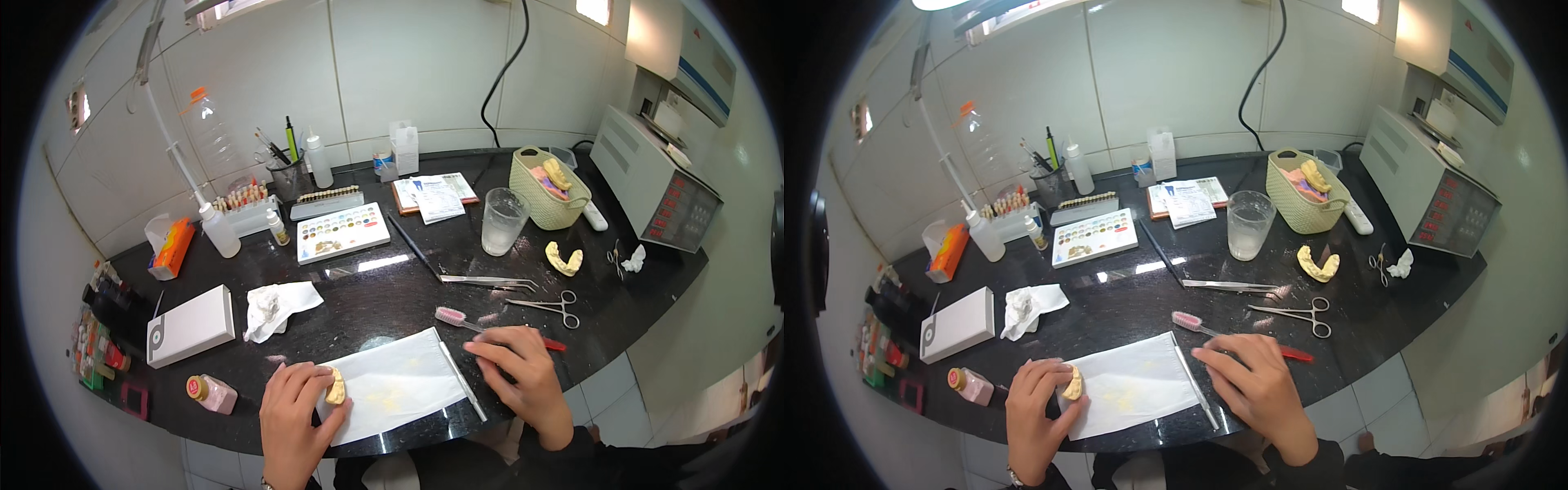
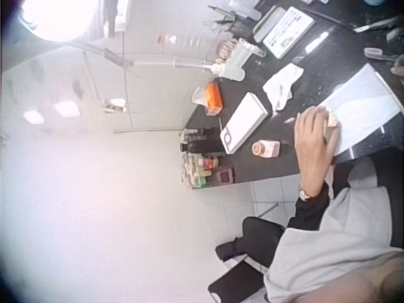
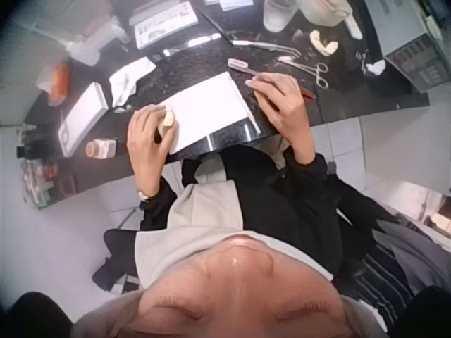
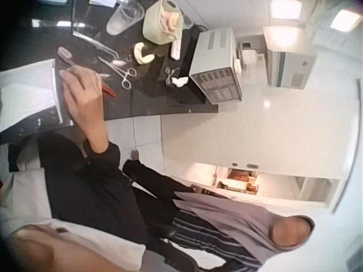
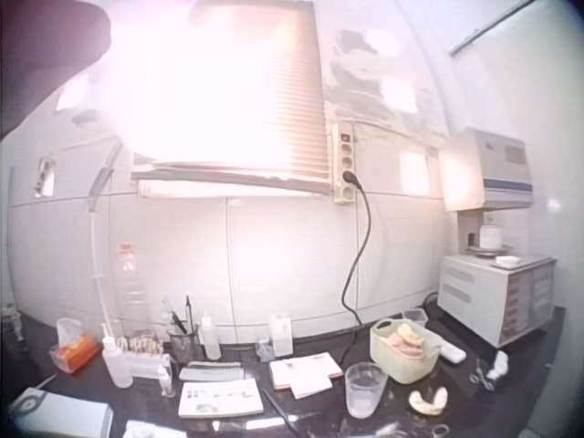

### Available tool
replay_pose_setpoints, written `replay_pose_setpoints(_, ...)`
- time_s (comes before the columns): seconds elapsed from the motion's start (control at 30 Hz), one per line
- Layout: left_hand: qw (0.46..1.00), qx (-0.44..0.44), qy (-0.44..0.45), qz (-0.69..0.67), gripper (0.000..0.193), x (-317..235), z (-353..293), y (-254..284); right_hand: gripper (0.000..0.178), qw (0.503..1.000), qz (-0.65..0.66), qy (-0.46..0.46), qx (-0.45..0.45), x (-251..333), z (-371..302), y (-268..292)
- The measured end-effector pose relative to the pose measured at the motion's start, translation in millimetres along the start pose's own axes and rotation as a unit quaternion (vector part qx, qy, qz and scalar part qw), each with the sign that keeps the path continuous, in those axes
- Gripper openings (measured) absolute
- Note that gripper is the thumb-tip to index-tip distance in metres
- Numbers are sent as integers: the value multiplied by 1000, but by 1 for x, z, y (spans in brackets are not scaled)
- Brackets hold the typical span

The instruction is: The person applies a liquid to a dental mold using a brush and scrapes the surface with a small metal tool. The person then uses a long metal tool to place the mold inside a furnace.

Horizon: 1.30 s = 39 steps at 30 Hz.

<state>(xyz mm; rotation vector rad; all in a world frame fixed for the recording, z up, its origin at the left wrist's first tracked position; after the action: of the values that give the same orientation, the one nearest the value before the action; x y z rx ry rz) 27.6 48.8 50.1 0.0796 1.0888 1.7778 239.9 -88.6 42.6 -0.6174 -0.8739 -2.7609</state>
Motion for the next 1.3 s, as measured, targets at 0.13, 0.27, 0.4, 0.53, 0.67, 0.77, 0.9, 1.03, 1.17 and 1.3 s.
replay_pose_setpoints(0.13, 999, 17, -36, 9, 26, -6, 0, 20, 20, 975, -8, -7, -221, -2, -40, 40)
replay_pose_setpoints(0.27, 999, 2, -39, -3, 25, -6, 0, 22, 28, 880, -80, -139, -447, -42, -117, 74)
replay_pose_setpoints(0.4, 998, -47, -45, -18, 25, -7, -5, 33, 37, 777, -111, -327, -527, -112, -212, 80)
replay_pose_setpoints(0.53, 898, -244, -149, -334, 51, 9, -80, 41, 51, 733, -103, -557, -378, -182, -326, 46)
replay_pose_setpoints(0.67, 945, -22, -149, -289, 46, 48, -163, 8, 69, 721, -82, -646, -236, -206, -431, 7)
replay_pose_setpoints(0.77, 952, 43, 117, -278, 42, 100, -221, -32, 73, 689, -24, -677, -258, -161, -369, 14)
replay_pose_setpoints(0.9, 913, 126, 293, -254, 41, 84, -193, -99, 76, 681, 33, -718, -139, -126, -350, 8)
replay_pose_setpoints(1.03, 902, 176, 306, -248, 41, 69, -174, -132, 78, 682, 64, -729, 0, -113, -330, 9)
replay_pose_setpoints(1.17, 904, 180, 311, -231, 41, 64, -164, -138, 77, 689, -2, -710, 145, -130, -289, 1)
replay_pose_setpoints(1.3, 905, 176, 320, -217, 41, 62, -159, -139, 68, 880, -44, -464, 91, -176, -264, -17)
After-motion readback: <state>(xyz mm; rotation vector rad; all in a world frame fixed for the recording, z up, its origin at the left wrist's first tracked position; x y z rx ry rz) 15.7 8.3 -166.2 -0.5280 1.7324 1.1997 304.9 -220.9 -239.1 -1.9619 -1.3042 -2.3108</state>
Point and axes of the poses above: each hand's wrist, its own z-axis towards the middle knuckle, its own y-axis out of the back of the hand, x = y × z, the point moved 4 cm from there along z, towards the middle knuckle, and after that the axes turned 13 degrees about -x, right-handed, at the moved point
